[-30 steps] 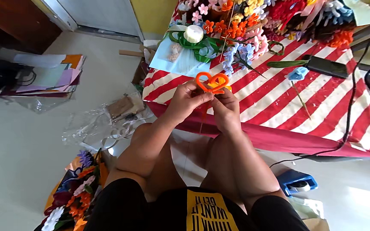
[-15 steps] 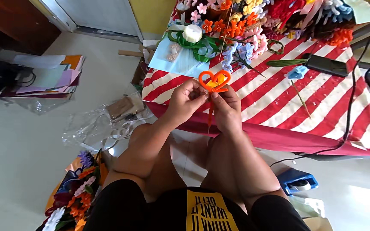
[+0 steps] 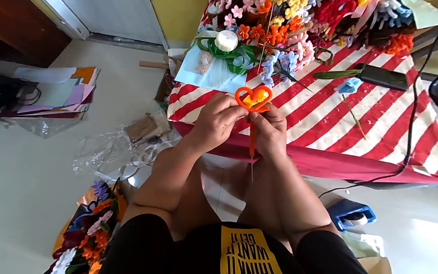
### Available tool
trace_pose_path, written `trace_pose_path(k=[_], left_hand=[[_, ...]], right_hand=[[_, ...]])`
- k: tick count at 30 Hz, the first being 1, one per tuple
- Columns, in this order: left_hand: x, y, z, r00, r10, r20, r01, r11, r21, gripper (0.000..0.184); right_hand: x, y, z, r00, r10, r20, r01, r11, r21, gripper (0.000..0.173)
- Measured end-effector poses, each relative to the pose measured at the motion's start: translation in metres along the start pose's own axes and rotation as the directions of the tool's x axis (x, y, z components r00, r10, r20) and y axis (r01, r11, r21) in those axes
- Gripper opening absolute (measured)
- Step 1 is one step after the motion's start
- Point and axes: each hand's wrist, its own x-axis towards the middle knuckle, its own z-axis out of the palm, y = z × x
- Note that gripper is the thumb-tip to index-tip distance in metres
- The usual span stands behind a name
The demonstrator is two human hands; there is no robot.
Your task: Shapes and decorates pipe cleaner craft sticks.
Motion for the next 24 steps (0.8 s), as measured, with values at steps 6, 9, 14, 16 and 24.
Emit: trace_pose_path(k=[6, 9, 14, 16, 24], left_hand=[[-0.004, -0.007, 0.004, 0.996, -0.008, -0.086, 0.002, 0.998, -0.065, 0.008], [-0.006, -0.011, 0.0, 0.995, -0.023, -0.099, 0.015, 0.996, -0.083, 0.014], [-0.008, -0.016, 0.0, 0.997, -0.045, -0.07, 0.038, 0.994, -0.101, 0.017], [-0.007, -0.015, 0.002, 0.998, -0.014, -0.068, 0.007, 0.995, -0.097, 0.011], [-0.011, -0.011, 0.01, 0.956, -0.255, -0.146, 0.157, 0.865, -0.477, 0.006]], right_hand=[[0.001, 0.0, -0.001, 0.998, 0.043, -0.037, -0.041, 0.999, 0.035, 0.017], [0.002, -0.001, -0.001, 0.997, 0.046, -0.061, -0.043, 0.998, 0.045, 0.017], [0.003, -0.001, -0.001, 0.998, 0.052, -0.041, -0.049, 0.996, 0.073, 0.016], [0.002, -0.001, -0.001, 0.998, 0.06, -0.028, -0.058, 0.996, 0.07, 0.015], [-0.002, -0.001, 0.002, 0.999, 0.045, 0.017, -0.046, 0.996, 0.081, 0.018]])
